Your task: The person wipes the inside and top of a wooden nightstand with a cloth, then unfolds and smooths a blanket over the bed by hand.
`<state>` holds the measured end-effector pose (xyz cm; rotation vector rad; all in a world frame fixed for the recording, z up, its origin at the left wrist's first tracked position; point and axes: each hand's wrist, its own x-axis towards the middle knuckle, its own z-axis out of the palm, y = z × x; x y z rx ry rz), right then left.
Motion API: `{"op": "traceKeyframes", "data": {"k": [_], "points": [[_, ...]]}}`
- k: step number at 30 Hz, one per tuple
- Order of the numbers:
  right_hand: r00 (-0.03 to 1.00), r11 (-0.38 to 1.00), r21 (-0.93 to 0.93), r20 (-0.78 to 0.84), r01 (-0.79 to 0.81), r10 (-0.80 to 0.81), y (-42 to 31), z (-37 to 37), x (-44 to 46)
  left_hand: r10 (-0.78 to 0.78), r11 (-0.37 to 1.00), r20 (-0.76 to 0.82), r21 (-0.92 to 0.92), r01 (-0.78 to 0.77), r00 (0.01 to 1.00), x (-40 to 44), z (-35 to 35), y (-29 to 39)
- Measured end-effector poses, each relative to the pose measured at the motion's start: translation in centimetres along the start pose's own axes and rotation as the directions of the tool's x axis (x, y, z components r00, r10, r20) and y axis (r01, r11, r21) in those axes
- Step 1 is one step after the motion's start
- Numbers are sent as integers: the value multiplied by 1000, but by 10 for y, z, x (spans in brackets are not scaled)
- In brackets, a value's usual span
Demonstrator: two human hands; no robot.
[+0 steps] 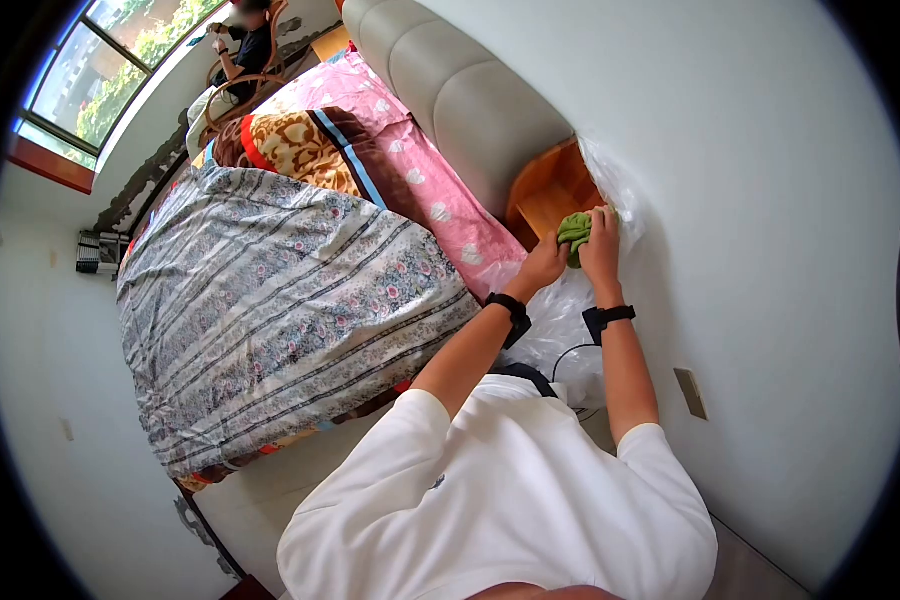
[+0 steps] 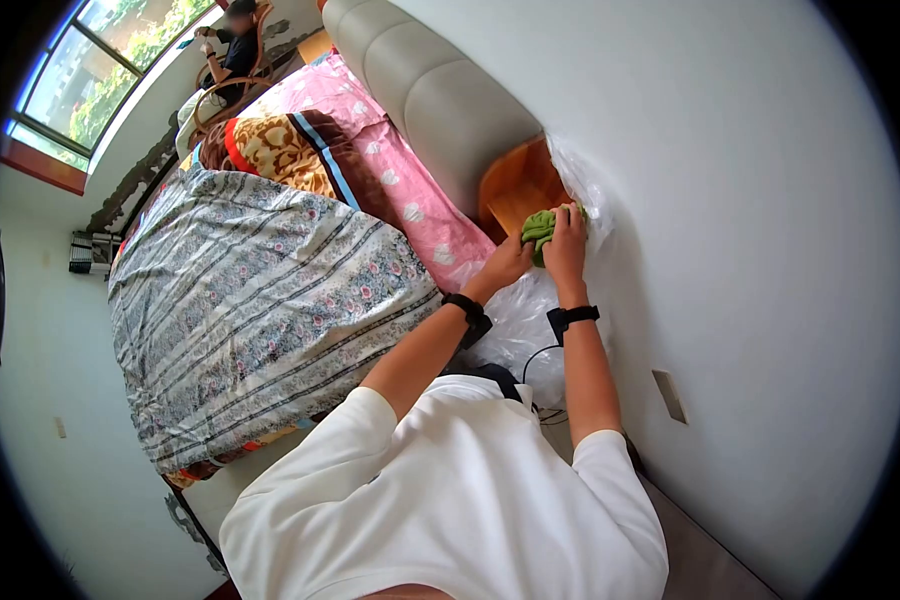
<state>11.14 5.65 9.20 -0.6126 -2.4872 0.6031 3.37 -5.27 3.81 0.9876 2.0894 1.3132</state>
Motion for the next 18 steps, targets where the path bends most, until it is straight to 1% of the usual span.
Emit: {"op": "traceKeyframes", "data": {"k": [1,2,3,4,5,6,7,8,9,10,11,12,13,14,15,16,17,18], "points": [[998,999,-15,-46,-31,30,-6,2,-4,-37,998,43,51,35,998,-4,2,-5],[994,998,-32,-92,-60,57,-12,3,-7,-37,998,51,50,34,998,-10,5,-10],[994,997,-37,-90,-66,62,-13,6,-12,-75,996,63,46,72,995,-18,8,-14],[994,998,-50,-107,-22,16,-16,10,-17,-111,993,73,42,108,991,-22,11,-18],[992,998,-64,-126,23,-31,-19,14,-22,-108,994,76,38,105,991,-23,13,-22],[993,993,-101,-97,57,-66,-20,18,-28,-147,989,42,29,146,988,-23,18,-35],[993,993,-106,-95,56,-66,-18,15,-29,-188,982,9,18,188,982,-24,22,-40],[995,993,-83,-39,86,-90,-16,13,-29,-153,987,-54,-58,150,987,-23,26,-44],[993,991,-57,16,117,-117,-14,10,-30,-152,987,-57,-62,149,987,-22,22,-39],[994,994,-22,11,106,-106,-12,3,-25,-21,989,-5,-145,20,1000,-18,13,-25],[994,993,-20,19,112,-112,-8,-6,-16,114,968,34,-231,-103,993,-14,3,-10],[998,998,12,-10,54,-54,-2,-15,-6,183,895,-3,-413,-168,983,-9,0,7],[999,999,48,-33,-9,10,2,-20,-1,169,898,-4,-412,-156,986,-7,-3,16],[1000,998,56,-26,-14,16,6,-21,4,196,948,6,-257,-188,981,-2,-6,23],[998,995,73,15,-63,62,10,-21,11,226,970,23,-93,-223,974,4,-4,21],[993,990,88,55,-113,109,11,-19,13,224,971,29,-87,-221,974,8,-3,18],[992,988,92,55,-121,116,10,-15,10,236,968,-4,-89,-236,972,9,0,15],[992,987,112,-27,-119,123,8,-9,5,250,963,-37,-92,-252,968,8,0,17]]}}
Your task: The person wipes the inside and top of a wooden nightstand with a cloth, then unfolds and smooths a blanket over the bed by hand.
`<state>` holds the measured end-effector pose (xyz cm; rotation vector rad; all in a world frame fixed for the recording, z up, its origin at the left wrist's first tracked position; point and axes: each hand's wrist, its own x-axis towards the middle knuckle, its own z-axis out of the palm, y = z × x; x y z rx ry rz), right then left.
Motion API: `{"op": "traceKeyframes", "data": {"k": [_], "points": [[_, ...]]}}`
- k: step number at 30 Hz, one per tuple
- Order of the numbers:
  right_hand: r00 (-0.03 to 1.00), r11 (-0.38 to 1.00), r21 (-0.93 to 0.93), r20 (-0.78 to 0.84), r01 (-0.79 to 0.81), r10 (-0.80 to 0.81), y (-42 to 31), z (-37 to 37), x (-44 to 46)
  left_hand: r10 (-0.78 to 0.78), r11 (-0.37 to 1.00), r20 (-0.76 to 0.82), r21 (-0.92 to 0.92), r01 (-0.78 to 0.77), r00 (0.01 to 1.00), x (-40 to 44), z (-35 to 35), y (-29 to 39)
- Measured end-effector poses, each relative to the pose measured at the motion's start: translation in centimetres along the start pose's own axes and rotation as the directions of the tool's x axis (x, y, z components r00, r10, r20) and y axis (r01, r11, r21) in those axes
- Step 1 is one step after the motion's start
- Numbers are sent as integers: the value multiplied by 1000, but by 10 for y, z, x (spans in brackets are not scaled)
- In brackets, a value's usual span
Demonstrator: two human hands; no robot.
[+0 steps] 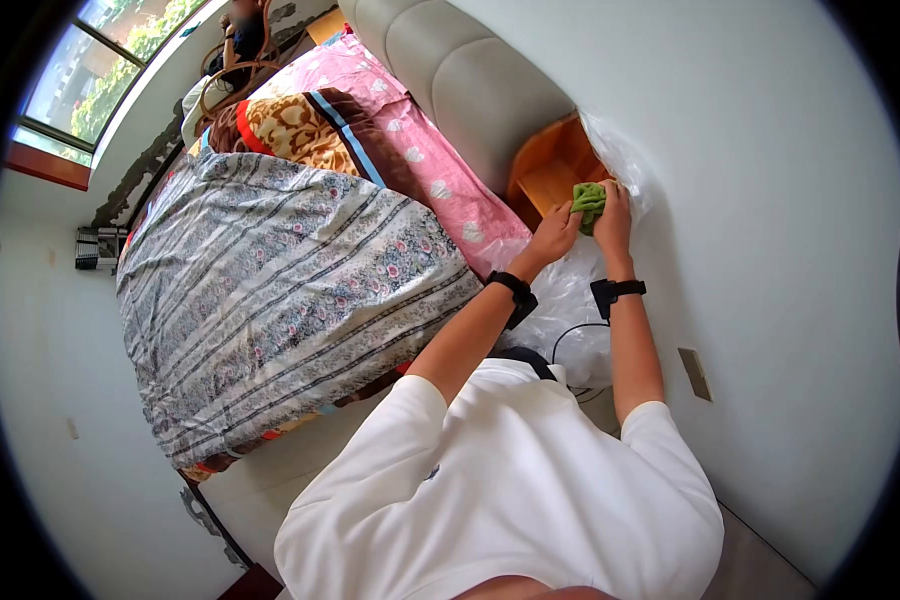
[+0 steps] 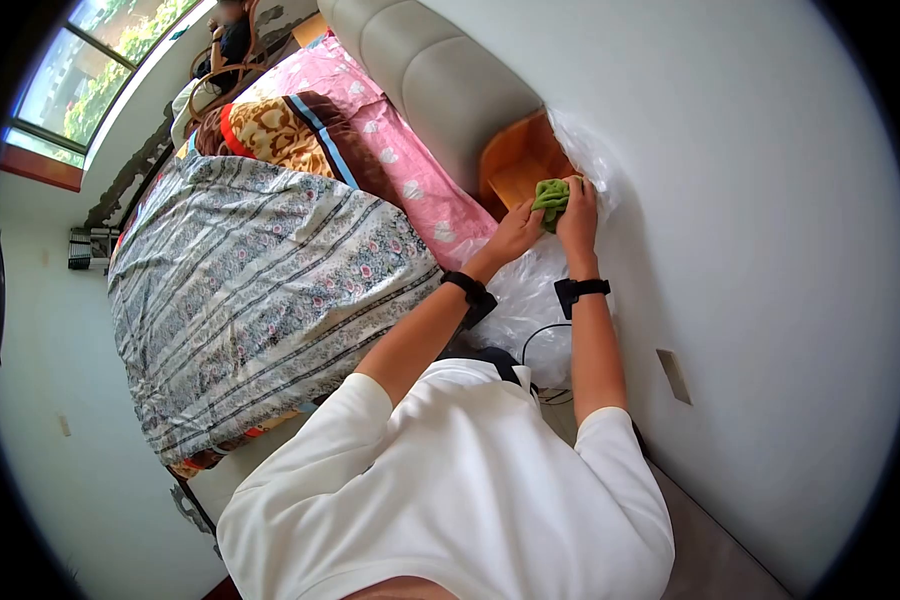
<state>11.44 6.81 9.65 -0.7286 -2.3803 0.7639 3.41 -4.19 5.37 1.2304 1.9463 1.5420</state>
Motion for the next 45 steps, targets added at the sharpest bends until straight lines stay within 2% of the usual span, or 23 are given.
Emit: {"op": "traceKeyframes", "data": {"k": [1,3,4,6,7,9,11,13,16,19,24,27,28,30,32,33,35,36,37,38,39,41,45], "points": [[997,1000,16,-82,6,-5,-1,5,-3,1,1000,5,-3,-1,1000,-5,-2,2],[986,997,-55,-156,51,-59,-6,15,-19,-283,959,182,54,278,942,-17,-15,4],[969,988,-123,-220,91,-116,-10,18,-27,-284,959,184,51,279,941,-23,-12,-14],[977,972,-207,-156,113,-147,-17,18,-35,-430,901,215,166,401,877,-36,-9,-37],[980,948,-285,-94,142,-175,-20,14,-36,-432,900,219,164,404,875,-36,-5,-40],[989,967,-229,-72,112,-132,-22,1,-23,-465,878,122,190,439,877,-25,-3,-40],[999,980,-200,48,8,2,-16,-6,-2,-459,884,152,181,432,875,-3,-4,-14],[998,960,-273,-7,56,-60,-1,-3,22,-208,978,-57,21,209,976,13,4,7],[998,961,-276,-57,10,-27,19,-1,44,-188,982,-25,-31,187,982,29,7,31],[997,955,-296,-64,15,-35,26,2,54,-230,972,17,47,229,973,31,12,24],[983,964,-267,-169,19,-66,23,6,48,-262,964,-23,41,263,965,16,19,8],[975,969,-239,-196,58,-106,18,7,34,-283,956,-84,56,289,955,5,23,4],[976,969,-236,-186,70,-115,18,11,27,-227,971,-144,44,236,963,-1,26,-6],[933,980,-142,-313,140,-179,16,23,6,-171,982,-218,43,185,961,-6,25,-24],[936,957,-194,-239,214,-258,6,26,-8,-385,921,-153,-3,389,910,-21,20,-33],[929,926,-246,-166,285,-330,2,26,-14,-399,915,-152,-3,403,904,-26,20,-35],[915,902,-275,-140,331,-379,3,23,-7,-328,929,-122,140,344,937,-20,16,-42],[930,912,-232,-66,338,-361,5,18,-1,-324,929,-122,143,340,938,-13,13,-39],[940,923,-189,17,337,-340,6,14,1,-220,963,-191,113,244,957,-8,14,-34],[943,924,-189,24,331,-333,8,13,3,-120,985,-261,86,147,958,-5,16,-31],[949,934,-165,32,315,-315,8,10,6,-131,985,-259,78,156,957,-2,18,-28],[953,942,-139,58,304,-299,9,9,10,-196,978,-232,19,206,953,1,21,-26],[963,965,-80,-85,248,-254,7,25,1,-311,948,-234,-3,319,921,-21,21,-23]]}}
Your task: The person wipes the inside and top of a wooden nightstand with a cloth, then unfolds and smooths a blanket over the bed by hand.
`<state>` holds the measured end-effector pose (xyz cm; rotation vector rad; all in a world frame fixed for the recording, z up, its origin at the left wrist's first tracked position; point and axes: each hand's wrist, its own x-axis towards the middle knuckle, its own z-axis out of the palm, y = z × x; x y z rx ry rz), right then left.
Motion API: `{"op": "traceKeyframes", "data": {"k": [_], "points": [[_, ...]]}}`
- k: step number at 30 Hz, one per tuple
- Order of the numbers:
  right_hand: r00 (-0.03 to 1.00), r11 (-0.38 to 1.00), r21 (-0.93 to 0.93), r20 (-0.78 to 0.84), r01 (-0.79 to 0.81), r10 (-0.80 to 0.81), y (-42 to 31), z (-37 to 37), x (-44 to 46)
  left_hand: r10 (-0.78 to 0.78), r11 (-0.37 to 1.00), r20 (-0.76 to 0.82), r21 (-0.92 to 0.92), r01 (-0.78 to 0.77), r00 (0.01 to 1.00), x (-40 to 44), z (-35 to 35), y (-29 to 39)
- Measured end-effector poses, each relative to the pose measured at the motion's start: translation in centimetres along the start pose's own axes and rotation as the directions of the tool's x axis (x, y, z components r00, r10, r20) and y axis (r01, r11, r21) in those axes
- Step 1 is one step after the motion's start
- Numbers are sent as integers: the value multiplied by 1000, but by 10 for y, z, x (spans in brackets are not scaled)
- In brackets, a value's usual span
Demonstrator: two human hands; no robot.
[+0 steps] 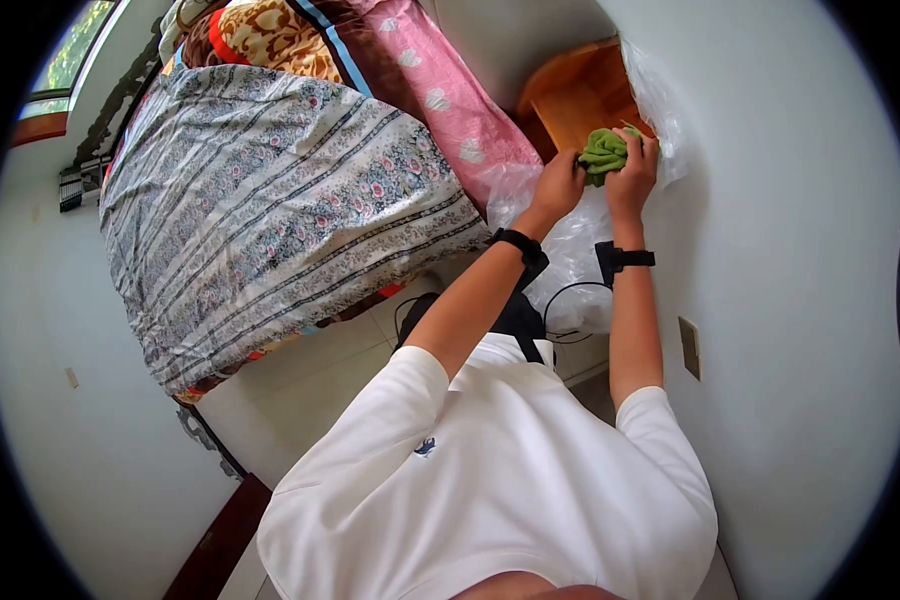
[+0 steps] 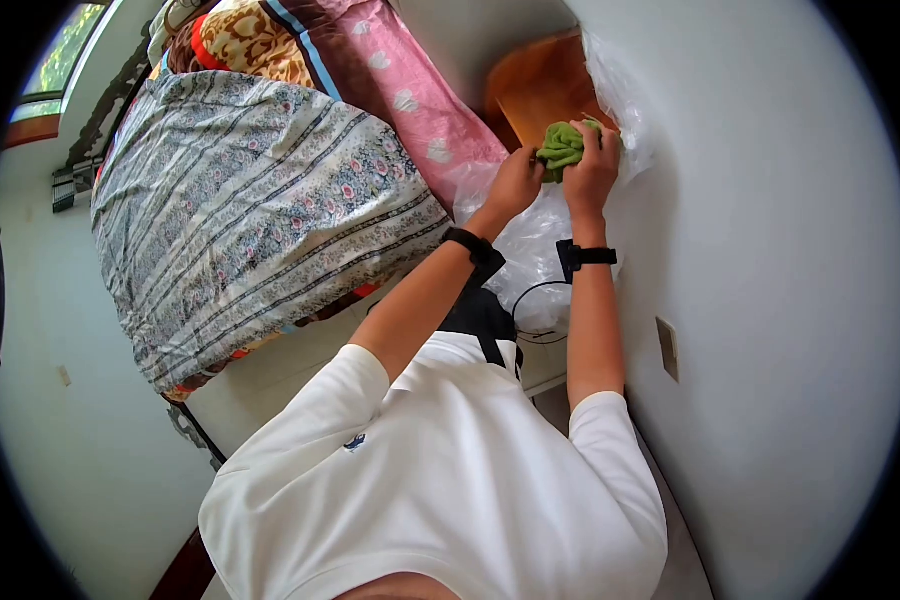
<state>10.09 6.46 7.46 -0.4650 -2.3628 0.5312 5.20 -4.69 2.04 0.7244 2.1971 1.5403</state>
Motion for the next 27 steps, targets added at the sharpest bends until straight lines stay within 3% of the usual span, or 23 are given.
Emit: {"op": "traceKeyframes", "data": {"k": [3,5,6,8,10,12,14,16,17,18,19,20,22,25,26,27], "points": [[986,994,-3,-127,-111,110,-7,9,-6,-53,998,-17,28,53,998,-15,-7,-9],[998,993,-118,-61,-24,17,-17,7,-12,-83,954,239,300,8,967,-28,-20,-9],[998,993,-118,-66,-27,19,-19,4,-16,-80,953,242,303,3,967,-29,-19,-23],[983,973,-174,128,151,-130,-17,-4,-20,37,974,189,211,-77,981,-30,-8,-64],[972,985,-97,200,142,-120,-13,-20,-9,-6,994,183,105,-13,983,-27,-16,-48],[967,999,22,253,-44,37,-17,-28,-1,-50,999,182,1,51,982,-22,-27,-22],[982,998,-11,178,-54,55,-20,-18,-6,-206,931,385,-205,301,900,-21,-36,8],[996,993,-73,25,-89,91,-29,-11,-3,-127,944,360,-243,224,924,-25,-36,3],[997,992,-108,43,-60,65,-40,-11,-6,-167,911,348,-304,280,923,-27,-37,-5],[986,993,8,122,-114,112,-49,-9,-10,-209,869,343,-364,335,916,-28,-37,-9],[966,977,117,209,-179,152,-62,-8,-15,-360,787,403,-353,506,841,-32,-48,-8],[924,948,172,324,-270,204,-79,-6,-26,-352,790,407,-353,500,843,-39,-61,-9],[916,948,203,367,-247,160,-107,-2,-46,-432,364,523,-644,672,735,-51,-87,-19],[884,931,266,455,-249,107,-139,6,-72,-331,485,580,-572,661,744,-62,-128,-40],[858,931,207,485,-302,170,-146,11,-77,-324,489,587,-568,662,742,-64,-138,-41],[828,926,149,512,-348,229,-148,17,-79,-361,616,582,-438,655,728,-64,-149,-37]]}}
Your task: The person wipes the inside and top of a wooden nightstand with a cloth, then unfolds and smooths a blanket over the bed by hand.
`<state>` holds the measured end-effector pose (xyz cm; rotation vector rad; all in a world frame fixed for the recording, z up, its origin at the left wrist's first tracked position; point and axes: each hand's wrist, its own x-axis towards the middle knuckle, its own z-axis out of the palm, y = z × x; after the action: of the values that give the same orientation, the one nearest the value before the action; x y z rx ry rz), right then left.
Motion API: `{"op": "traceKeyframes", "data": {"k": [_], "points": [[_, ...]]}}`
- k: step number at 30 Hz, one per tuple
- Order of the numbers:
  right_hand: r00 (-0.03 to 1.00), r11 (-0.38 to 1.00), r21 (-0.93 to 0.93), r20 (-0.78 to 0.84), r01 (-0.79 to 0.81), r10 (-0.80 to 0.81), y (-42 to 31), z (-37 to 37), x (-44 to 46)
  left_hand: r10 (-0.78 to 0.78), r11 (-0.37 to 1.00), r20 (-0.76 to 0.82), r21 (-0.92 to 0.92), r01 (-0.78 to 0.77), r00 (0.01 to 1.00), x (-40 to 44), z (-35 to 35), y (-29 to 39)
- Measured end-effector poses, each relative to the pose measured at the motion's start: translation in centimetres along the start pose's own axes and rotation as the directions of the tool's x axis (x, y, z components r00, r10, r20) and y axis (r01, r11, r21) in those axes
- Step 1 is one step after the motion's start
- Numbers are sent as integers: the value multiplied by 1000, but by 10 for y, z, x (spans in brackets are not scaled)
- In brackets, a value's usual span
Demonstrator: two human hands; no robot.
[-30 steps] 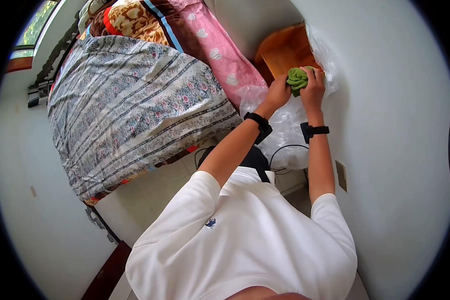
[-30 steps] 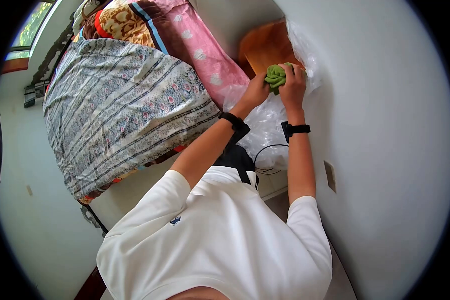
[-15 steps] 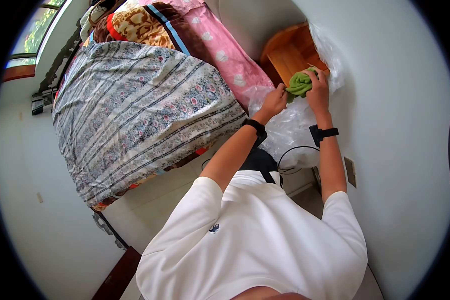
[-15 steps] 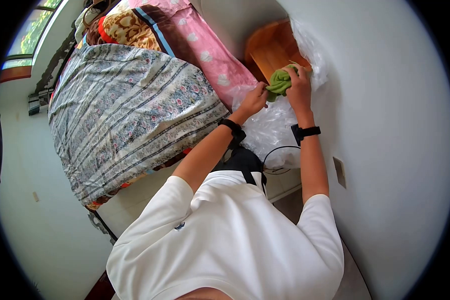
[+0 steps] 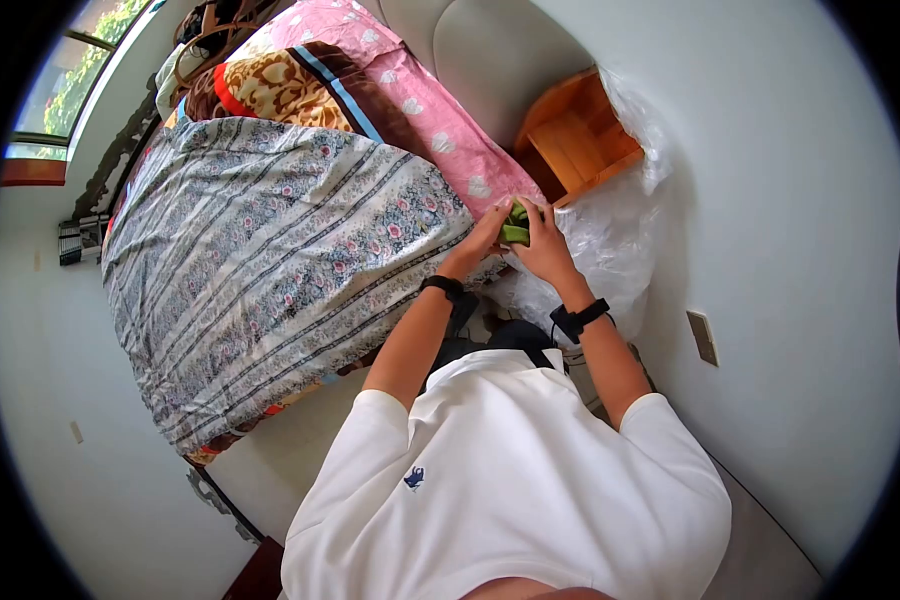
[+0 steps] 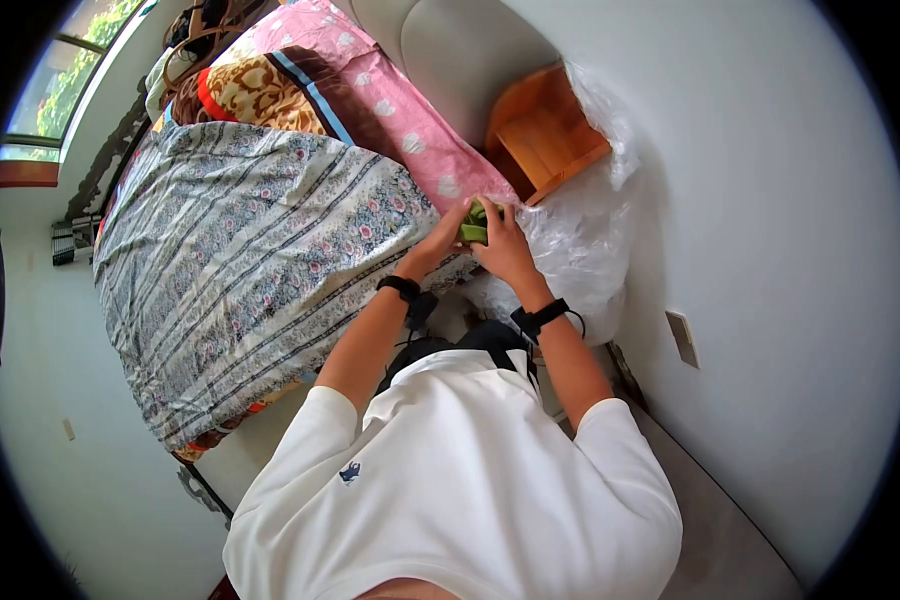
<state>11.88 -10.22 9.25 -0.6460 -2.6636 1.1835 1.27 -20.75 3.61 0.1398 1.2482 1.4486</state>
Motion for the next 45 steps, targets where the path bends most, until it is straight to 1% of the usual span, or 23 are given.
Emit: {"op": "traceKeyframes", "data": {"k": [2,4,6,8,9,11,13,15,17,19,23,24,27,29,31,33,34,35,37,39,41,43,45], "points": [[1000,1000,-2,-10,-4,4,26,8,20,-34,977,-13,212,36,999,-9,-5,11],[998,998,2,-21,58,-58,35,-8,48,-3,986,45,164,-5,999,-4,-11,14],[965,995,-50,-244,90,-100,30,-31,79,73,995,71,60,-78,995,-2,-10,20],[897,891,-436,-333,125,-289,34,-56,110,118,984,11,130,-119,993,-10,-6,26],[901,890,-433,-316,141,-296,38,-56,118,166,966,-37,208,-155,985,-12,-8,25],[955,744,-658,-278,-112,-102,41,-50,133,144,963,-86,240,-120,986,-14,-28,13],[979,798,-603,-162,1,-124,45,-27,136,-21,925,-113,374,62,993,-16,-60,-12],[990,766,-632,19,120,-140,35,7,118,-33,901,-200,419,116,979,-16,-95,-52],[957,900,-405,286,160,-42,44,59,102,-50,727,-289,646,233,956,-36,-122,-69],[891,993,-108,453,47,7,61,117,86,-126,765,-345,563,313,930,-54,-147,-81],[887,989,-13,441,-149,139,67,190,71,-262,839,-423,344,421,867,-83,-184,-95],[881,968,39,425,-246,207,67,203,67,-260,873,-420,284,398,870,-97,-188,-90],[912,962,-72,307,-262,271,72,222,72,-209,925,-435,202,321,876,-140,-200,-77],[877,971,-95,418,-218,238,93,234,88,-148,948,-453,189,257,879,-157,-227,-89],[814,975,-130,537,-180,221,81,242,90,35,752,-514,578,316,857,-177,-253,-110],[888,981,-196,448,-13,102,51,246,84,51,776,-556,545,317,830,-202,-266,-107],[890,998,-41,456,53,-28,-1,235,68,35,797,-525,529,293,851,-217,-272,-103],[881,996,-54,471,75,-41,-20,249,57,27,814,-491,516,266,871,-228,-280,-101],[889,938,-246,444,243,-114,-57,276,40,76,865,-496,464,190,865,-241,-294,-111],[806,884,-296,575,363,-138,-110,300,11,220,932,-532,362,-15,818,-251,-304,-119],[691,838,-238,692,492,-210,-160,324,-25,236,956,-554,278,-89,799,-265,-311,-122],[577,787,-192,782,586,-238,-217,341,-60,116,988,-606,-9,-152,787,-301,-306,-102],[394,686,-113,880,719,-267,-234,374,-88,92,989,-642,-31,-146,761,-322,-315,-117]]}}
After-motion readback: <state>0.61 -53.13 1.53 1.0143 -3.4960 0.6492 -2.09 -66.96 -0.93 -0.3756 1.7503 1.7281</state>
